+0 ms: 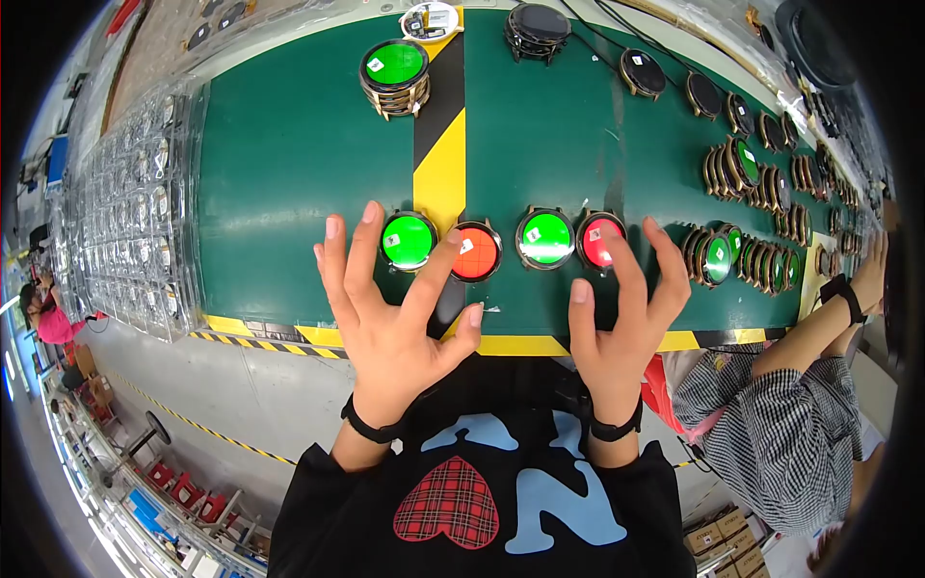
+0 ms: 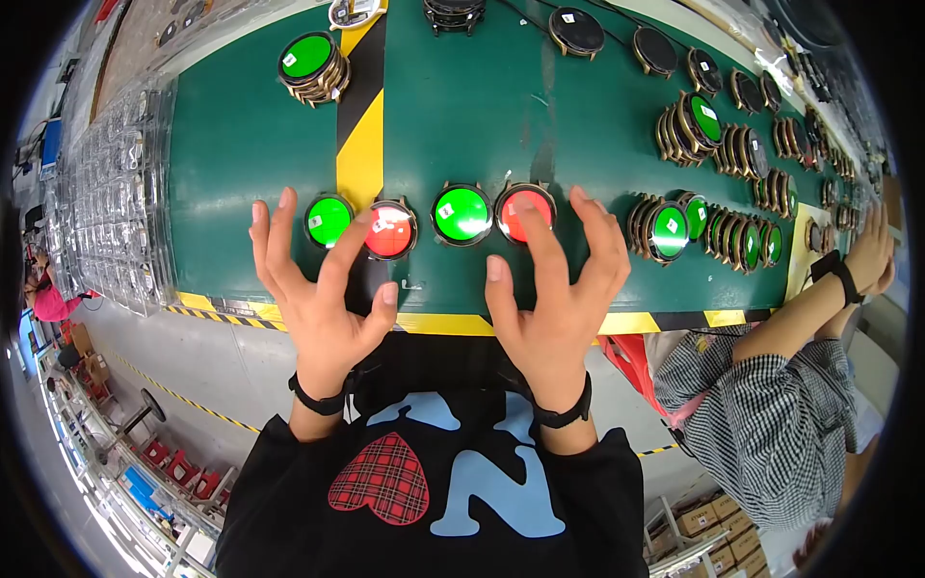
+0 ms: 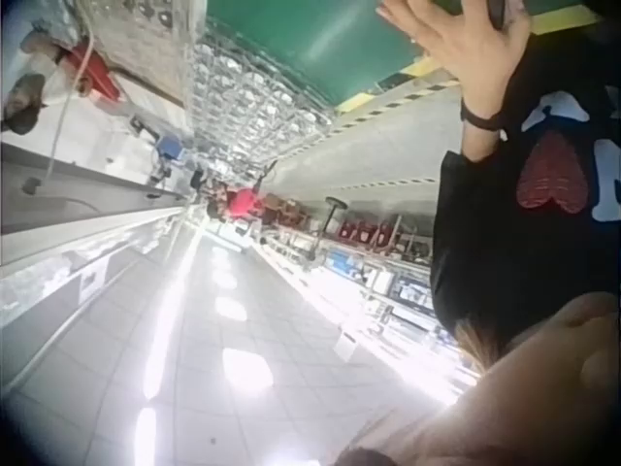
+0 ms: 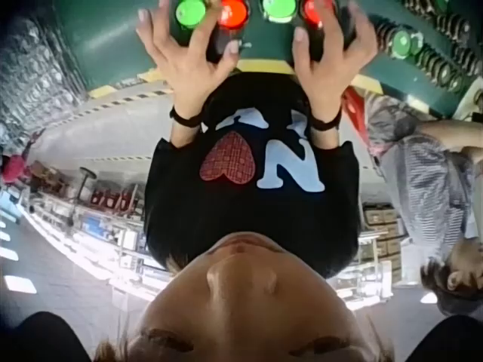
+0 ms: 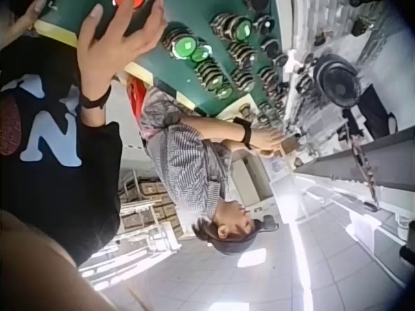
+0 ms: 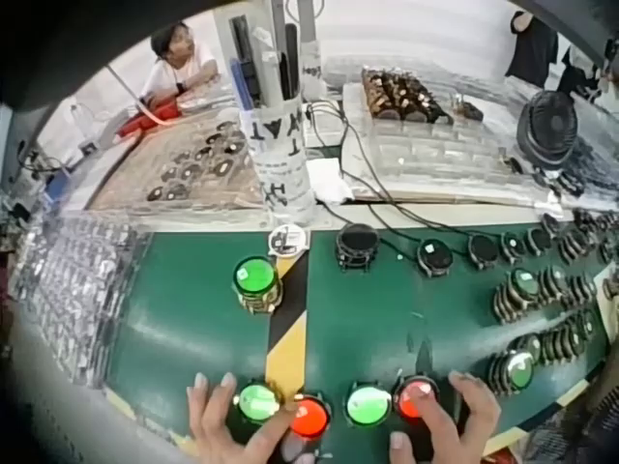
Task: The person moves smartwatches from a stack to the table, taps their screens to cycle through various display modes, and then picks one up to inspect it.
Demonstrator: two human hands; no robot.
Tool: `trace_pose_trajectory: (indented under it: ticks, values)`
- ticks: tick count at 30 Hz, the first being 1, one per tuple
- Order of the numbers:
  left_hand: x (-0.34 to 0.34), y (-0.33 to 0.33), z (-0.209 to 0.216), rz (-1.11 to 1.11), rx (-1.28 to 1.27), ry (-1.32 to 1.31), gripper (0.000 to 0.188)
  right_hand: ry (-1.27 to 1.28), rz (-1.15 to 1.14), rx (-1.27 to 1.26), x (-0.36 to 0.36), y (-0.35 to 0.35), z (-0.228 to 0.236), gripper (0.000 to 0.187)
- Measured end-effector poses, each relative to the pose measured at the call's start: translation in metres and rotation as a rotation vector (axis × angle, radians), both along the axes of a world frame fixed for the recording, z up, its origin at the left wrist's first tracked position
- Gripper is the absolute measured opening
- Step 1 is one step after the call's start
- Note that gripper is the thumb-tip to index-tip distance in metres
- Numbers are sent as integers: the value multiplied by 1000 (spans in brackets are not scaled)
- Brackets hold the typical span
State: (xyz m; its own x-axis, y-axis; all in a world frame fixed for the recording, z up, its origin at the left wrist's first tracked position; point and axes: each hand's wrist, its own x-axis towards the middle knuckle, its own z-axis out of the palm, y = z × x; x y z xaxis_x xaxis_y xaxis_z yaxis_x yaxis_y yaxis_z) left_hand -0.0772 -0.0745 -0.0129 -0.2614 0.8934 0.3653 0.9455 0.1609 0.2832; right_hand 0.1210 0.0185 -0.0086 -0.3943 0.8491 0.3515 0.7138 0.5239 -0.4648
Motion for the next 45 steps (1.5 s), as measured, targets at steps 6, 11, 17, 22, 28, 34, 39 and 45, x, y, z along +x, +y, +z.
trace_pose_trajectory:
  ticks: [6,11,17,22,28,34,39,45]
  values:
    - [5,3,5,15,-48,-40,51,-28,-8,1,-1,-2,-1,42]
    - [6,3,4,-23,-85,-7,53,-32,-63,-28,0,-4,-1,40]
    - [7,4,4,-90,-88,98,54,62,-123,-40,-1,-5,-2,39]
    - [7,-3,-4,1,33,14,48,159,-121,-52,3,-7,-8,38]
    - [8,-2,-5,37,46,-7,45,-49,-1,64,0,-3,2,32]
    - [8,0,-3,-45,0,84,43,-17,-61,65,3,-4,-2,30]
    - [8,0,-4,-62,29,84,42,97,-105,46,5,-6,-8,31]
    - [6,-9,-10,-1,124,32,40,74,-17,71,5,-6,-4,29]
